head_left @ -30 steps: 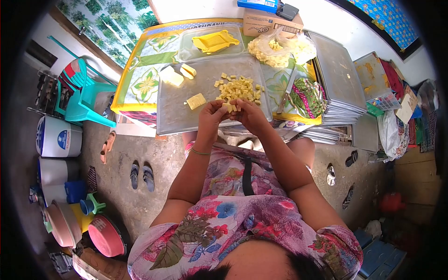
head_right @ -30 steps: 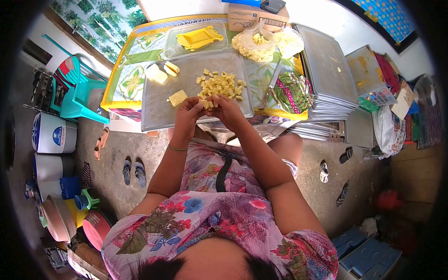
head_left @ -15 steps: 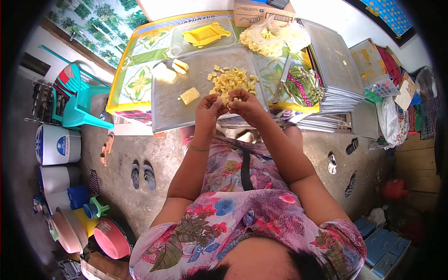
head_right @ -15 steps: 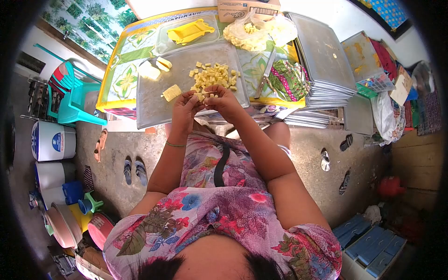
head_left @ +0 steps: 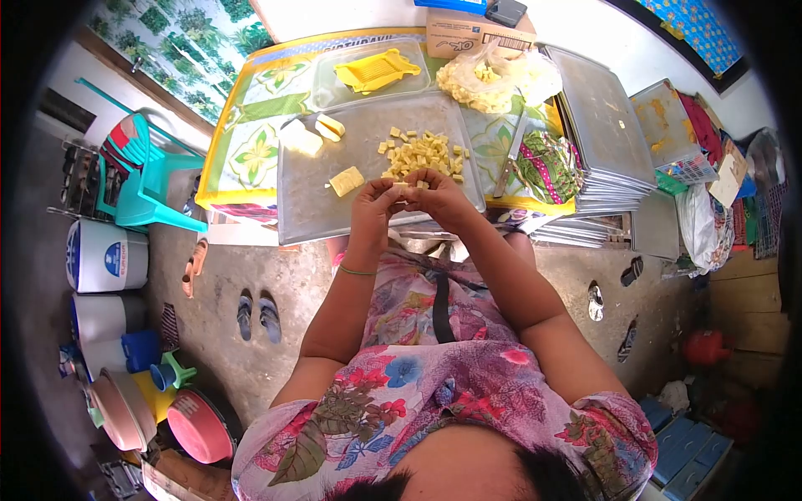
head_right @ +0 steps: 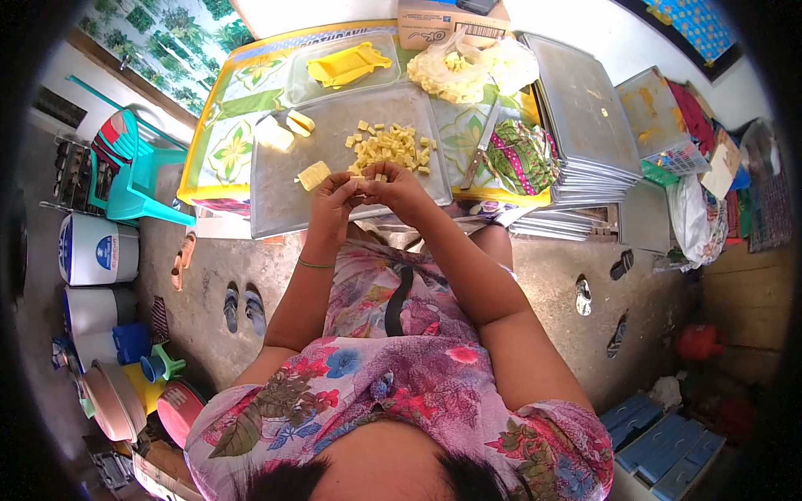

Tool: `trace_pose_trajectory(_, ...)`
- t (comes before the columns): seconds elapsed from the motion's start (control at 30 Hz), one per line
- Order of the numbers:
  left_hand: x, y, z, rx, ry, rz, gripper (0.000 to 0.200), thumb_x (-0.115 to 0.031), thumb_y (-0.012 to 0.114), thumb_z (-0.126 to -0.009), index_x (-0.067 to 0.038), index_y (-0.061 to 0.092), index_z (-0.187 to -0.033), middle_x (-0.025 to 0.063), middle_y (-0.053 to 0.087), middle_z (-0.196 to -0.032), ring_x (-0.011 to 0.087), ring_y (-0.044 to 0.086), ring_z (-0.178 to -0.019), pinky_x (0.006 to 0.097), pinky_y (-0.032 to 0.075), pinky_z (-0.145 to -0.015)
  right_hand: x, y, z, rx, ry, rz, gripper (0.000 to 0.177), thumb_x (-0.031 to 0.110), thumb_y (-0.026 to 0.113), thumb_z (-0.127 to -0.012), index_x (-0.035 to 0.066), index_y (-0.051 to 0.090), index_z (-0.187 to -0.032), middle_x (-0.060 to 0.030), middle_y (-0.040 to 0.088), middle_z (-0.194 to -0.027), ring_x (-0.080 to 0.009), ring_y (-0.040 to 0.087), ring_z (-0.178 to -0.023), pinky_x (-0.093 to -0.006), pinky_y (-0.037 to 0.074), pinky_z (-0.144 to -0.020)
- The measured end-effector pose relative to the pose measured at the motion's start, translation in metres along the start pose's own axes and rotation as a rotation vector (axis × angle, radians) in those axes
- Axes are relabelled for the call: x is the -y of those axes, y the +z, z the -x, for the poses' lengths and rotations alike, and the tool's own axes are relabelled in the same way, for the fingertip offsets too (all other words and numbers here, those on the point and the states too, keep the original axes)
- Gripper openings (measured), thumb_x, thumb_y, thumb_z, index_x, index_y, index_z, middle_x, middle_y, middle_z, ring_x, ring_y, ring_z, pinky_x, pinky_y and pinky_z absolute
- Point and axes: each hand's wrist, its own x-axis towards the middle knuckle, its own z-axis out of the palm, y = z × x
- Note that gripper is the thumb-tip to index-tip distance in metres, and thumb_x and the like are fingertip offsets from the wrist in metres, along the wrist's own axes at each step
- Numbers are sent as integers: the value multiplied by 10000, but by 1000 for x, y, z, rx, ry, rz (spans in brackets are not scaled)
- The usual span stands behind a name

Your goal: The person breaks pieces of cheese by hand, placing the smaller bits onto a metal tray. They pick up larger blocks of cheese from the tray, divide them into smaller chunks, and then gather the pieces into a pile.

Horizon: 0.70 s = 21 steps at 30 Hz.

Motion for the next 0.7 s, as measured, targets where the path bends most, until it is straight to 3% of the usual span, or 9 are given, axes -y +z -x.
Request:
trace_pose_trajectory(0.27,-8,2,3,-21,-60,63,147,-39,581,-866,-16,563,-1010,69,618,-901,179,629,-808,292,520,-716,8,9,0,-6,13,38,233,79,589,-862,20,543,-1082,-76,593,-995,-167,608,-870,-307,522,-764)
trace_pose_trajectory(0.37,-2,-2,-1,-25,-51,89,133,-39,588,-862,-21,569,-992,66,619,-888,177,626,-803,293,519,-719,8,8,-1,-37,64,-69,241,106,607,-861,21,543,-1078,-73,587,-992,-165,603,-881,-302,521,-766)
trace_pose_trajectory(0.57,11,-11,-11,26,-52,121,117,-41,605,-852,-39,573,-965,61,613,-854,168,607,-787,297,515,-714,1,8,-4,-32,-45,201,337,114,711,-780,12,538,-1051,-63,577,-965,-135,604,-830,-269,520,-747)
trace_pose_trajectory(0.7,3,-9,-8,-1,-126,162,114,-48,609,-847,-48,572,-956,61,614,-853,167,599,-784,309,508,-726,0,3,-10,-2,-35,170,356,85,730,-756,22,533,-1046,-57,586,-938,-131,612,-784,-267,524,-719)
